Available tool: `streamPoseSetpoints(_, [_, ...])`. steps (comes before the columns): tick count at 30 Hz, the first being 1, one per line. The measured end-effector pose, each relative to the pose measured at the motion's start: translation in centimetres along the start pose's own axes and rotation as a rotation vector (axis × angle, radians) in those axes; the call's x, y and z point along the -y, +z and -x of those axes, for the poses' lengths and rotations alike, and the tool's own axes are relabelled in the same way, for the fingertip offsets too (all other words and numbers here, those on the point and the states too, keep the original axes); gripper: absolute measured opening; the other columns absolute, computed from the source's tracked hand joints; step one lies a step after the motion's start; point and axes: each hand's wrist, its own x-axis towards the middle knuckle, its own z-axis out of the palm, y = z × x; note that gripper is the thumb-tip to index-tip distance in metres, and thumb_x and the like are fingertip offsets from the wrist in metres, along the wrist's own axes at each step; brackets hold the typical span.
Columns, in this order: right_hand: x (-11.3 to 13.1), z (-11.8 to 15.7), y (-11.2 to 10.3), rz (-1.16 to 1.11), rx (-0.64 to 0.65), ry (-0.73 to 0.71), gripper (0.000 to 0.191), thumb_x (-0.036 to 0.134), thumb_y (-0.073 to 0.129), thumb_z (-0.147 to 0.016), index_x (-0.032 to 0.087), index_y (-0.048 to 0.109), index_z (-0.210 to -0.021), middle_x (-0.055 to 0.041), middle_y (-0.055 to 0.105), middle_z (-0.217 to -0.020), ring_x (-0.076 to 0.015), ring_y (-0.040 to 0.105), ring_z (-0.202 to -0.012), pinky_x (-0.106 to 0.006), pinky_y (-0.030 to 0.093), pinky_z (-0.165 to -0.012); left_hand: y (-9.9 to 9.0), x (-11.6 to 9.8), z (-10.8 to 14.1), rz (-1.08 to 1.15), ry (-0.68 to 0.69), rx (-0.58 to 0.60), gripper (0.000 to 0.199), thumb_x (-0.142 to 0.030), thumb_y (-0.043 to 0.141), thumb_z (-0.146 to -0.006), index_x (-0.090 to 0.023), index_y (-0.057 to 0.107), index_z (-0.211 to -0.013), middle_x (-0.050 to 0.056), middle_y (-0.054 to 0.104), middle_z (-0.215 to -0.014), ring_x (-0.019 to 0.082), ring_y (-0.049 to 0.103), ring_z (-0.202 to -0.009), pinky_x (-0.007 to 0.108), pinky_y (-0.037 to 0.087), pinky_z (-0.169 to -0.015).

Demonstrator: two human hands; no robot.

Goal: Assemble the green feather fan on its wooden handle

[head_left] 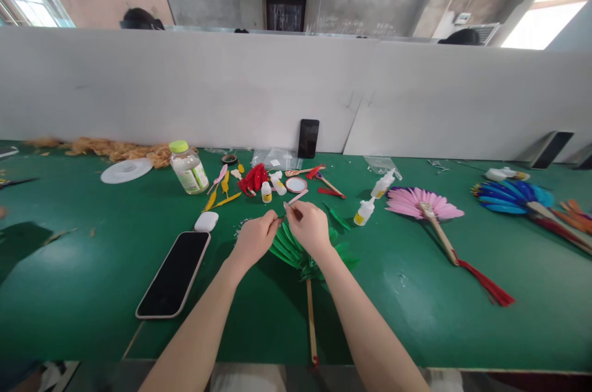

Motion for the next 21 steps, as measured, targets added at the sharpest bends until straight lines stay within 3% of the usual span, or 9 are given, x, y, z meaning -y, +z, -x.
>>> streamPoseSetpoints(10, [-0.24, -0.05, 0.39, -0.106, -0.070, -0.090, 0.025, 0.024, 0.042, -0.087, 0.018, 0.050, -0.064, -0.0008, 0.050, -0.057, -0.0137, 0.047, -0.055, -0.023, 0.035, -0.055, -0.31, -0.03, -0.10, 0.208, 0.018, -0.034, 0.022, -0.030, 0.038, -0.087, -0.020, 0.037, -0.068, -0.006, 0.036, -0.052, 0.010, 0.038, -0.047, 0.021, 0.023, -0.049])
streamPoseSetpoints(21, [-0.21, 0.02, 0.83, -0.103, -0.172, -0.174, 0.021, 0.020, 0.041, -0.087, 0.018, 0.049, -0.068, -0.0022, 0.051, -0.061, -0.0153, 0.048, -0.060, -0.025, 0.038, -0.059, -0.55, -0.14, -0.07, 0.269, 0.012, -0.045, 0.021, -0.032, 0.039, -0.087, -0.020, 0.039, -0.069, -0.007, 0.037, -0.051, 0.009, 0.037, -0.047, 0.021, 0.023, -0.049])
